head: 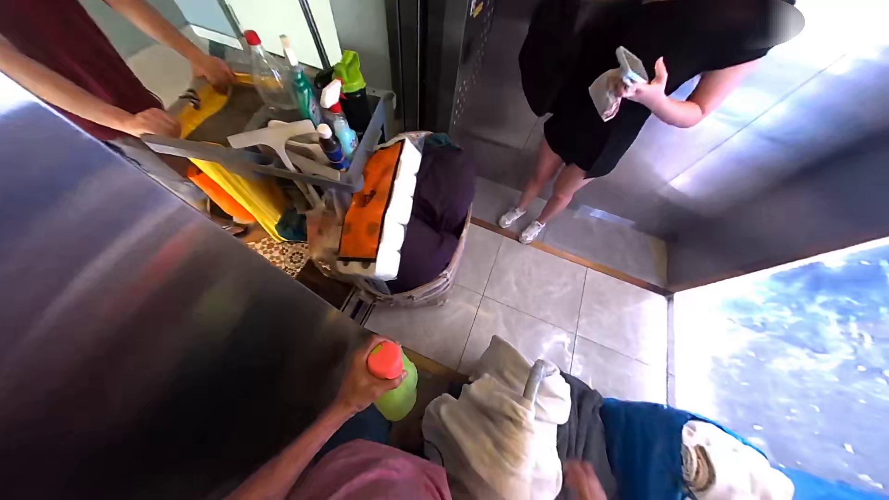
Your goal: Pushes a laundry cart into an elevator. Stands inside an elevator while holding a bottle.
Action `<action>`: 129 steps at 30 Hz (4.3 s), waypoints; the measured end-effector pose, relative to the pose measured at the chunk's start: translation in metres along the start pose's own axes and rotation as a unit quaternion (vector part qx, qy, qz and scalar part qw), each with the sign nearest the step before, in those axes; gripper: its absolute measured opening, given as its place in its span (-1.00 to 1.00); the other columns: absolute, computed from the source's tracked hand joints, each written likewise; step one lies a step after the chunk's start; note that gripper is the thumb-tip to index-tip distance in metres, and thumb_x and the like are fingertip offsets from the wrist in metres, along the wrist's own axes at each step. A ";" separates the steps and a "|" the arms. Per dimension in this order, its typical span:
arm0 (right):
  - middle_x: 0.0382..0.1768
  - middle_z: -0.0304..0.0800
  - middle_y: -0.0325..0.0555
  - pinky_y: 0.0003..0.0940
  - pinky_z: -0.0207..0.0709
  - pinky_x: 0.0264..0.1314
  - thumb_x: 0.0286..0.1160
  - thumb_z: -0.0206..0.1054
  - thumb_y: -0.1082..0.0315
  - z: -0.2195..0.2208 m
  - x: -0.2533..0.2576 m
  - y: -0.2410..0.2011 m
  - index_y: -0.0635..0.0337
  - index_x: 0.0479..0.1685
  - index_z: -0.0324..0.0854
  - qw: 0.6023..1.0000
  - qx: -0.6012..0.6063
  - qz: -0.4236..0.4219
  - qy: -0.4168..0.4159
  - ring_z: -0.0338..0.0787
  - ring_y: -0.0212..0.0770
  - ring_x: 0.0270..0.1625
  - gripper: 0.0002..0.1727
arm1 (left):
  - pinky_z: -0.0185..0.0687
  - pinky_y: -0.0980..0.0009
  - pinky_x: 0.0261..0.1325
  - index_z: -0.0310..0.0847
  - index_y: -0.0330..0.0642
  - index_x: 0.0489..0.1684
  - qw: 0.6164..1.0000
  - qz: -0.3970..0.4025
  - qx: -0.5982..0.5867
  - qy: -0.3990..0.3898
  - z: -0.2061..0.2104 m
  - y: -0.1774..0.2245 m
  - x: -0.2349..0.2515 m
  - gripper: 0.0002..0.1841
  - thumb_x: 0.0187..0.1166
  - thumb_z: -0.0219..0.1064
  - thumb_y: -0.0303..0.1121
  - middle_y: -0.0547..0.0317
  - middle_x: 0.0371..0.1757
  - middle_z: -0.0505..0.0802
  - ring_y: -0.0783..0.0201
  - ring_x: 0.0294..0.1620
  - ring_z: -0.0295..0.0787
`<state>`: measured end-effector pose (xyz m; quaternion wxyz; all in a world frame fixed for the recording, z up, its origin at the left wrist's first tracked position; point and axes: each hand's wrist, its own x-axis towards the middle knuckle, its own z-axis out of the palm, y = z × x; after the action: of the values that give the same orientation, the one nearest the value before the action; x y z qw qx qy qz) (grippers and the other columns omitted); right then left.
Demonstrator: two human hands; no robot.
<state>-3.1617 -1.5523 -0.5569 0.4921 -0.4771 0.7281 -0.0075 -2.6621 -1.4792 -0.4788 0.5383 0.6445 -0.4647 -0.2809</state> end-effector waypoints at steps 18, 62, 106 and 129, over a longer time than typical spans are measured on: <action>0.12 0.80 0.25 0.33 0.63 0.13 0.47 0.33 0.12 0.078 0.022 -0.152 0.03 0.62 0.32 0.982 -0.150 0.056 0.103 0.82 0.28 0.18 -0.33 | 0.76 0.32 0.37 0.63 -0.40 0.14 0.998 0.015 0.040 -0.043 -0.054 -0.052 -0.019 -0.33 0.09 0.72 -0.15 -0.01 0.11 0.89 0.27 0.22 0.84; 0.63 0.41 0.33 -0.07 0.50 0.66 -0.33 0.80 -0.37 0.203 -0.073 -0.295 0.41 0.79 0.03 0.798 0.098 -0.593 0.051 0.54 -0.02 0.63 0.57 | 0.79 0.38 0.29 0.61 -0.38 0.14 0.987 0.075 -0.048 0.136 -0.012 0.105 0.075 -0.30 0.02 0.74 -0.16 0.05 0.08 0.89 0.33 0.15 0.85; 0.57 0.49 -0.13 -0.33 0.47 0.68 -0.50 0.92 -0.01 0.089 -0.143 -0.284 -0.01 0.75 0.15 0.741 0.272 -0.562 0.247 0.53 -0.34 0.60 0.44 | 0.57 0.29 0.54 0.50 -0.48 0.37 0.947 -0.020 -0.316 -0.046 0.046 0.247 0.066 -0.21 0.75 -0.03 0.25 -0.01 0.25 0.85 0.28 0.38 0.73; 0.45 0.59 -0.21 -0.39 0.55 0.55 -0.11 0.75 -0.24 -0.070 -0.270 -0.403 -0.06 0.67 0.22 0.493 0.199 -0.708 0.464 0.63 -0.38 0.48 0.18 | 0.80 0.10 0.34 0.59 -0.11 0.22 0.802 0.435 -0.404 -0.066 0.037 0.426 0.117 -0.60 0.87 -0.05 -0.05 0.04 0.05 0.90 0.04 0.17 0.88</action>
<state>-2.9193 -1.6139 -0.1356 -0.0056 -0.6495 0.2483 -0.7187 -2.7729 -1.5958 -0.0652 0.7835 0.0789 -0.5754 -0.2209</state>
